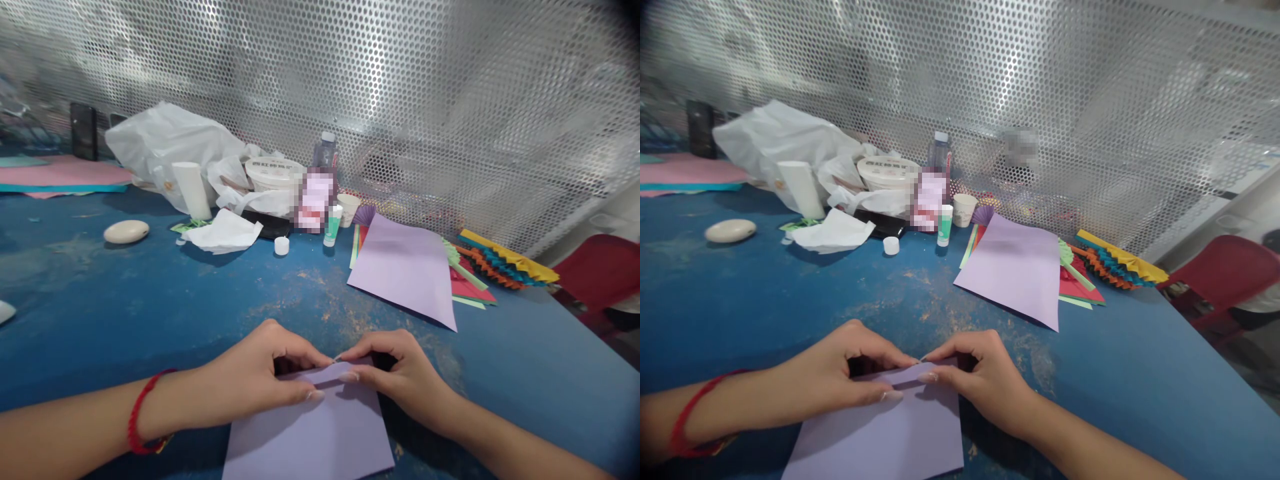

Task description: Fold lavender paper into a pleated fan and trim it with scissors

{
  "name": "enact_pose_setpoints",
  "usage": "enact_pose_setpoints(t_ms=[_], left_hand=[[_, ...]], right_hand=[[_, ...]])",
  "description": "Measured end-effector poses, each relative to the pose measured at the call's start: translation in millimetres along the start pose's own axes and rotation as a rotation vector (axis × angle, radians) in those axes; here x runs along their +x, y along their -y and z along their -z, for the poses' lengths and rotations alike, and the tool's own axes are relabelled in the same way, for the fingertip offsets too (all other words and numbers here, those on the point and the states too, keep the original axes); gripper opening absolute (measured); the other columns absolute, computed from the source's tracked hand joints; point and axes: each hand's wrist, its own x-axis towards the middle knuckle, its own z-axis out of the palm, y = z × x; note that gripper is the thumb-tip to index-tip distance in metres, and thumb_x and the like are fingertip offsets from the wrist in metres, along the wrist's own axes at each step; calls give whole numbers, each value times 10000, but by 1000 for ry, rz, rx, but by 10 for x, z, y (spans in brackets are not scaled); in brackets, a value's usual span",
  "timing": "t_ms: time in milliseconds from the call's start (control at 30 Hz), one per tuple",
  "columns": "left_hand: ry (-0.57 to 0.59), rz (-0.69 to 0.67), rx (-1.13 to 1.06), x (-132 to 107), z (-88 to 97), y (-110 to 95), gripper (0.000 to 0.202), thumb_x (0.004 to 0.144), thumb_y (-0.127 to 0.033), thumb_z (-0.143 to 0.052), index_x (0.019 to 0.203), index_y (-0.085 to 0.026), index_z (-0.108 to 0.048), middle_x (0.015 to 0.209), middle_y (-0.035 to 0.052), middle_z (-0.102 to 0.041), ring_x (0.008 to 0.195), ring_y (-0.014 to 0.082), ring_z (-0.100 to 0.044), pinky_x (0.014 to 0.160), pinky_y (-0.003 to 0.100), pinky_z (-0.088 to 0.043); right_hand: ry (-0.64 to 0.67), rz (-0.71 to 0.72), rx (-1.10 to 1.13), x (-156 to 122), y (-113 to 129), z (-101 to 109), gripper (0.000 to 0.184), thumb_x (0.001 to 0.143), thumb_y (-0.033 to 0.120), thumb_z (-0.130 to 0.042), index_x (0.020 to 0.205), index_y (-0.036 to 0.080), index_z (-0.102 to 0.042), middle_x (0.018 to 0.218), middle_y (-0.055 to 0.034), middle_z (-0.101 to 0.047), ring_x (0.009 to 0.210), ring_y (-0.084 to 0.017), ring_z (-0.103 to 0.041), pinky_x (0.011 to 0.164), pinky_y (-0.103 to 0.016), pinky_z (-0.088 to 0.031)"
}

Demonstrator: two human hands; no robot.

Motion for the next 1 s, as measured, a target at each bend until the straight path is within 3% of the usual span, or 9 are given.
enact_pose_setpoints(t_ms=[1000], left_hand=[[14, -9, -63, 11, 2, 1, 321, 843, -311, -722, 1146, -231, -789, 787, 9, -697, 616, 88, -446, 513, 157, -320]], right_hand=[[7, -5, -7, 7, 20, -1, 150, 855, 370, -801, 918, 236, -822, 783, -25, -783, 678, -142, -689, 599, -227, -486]])
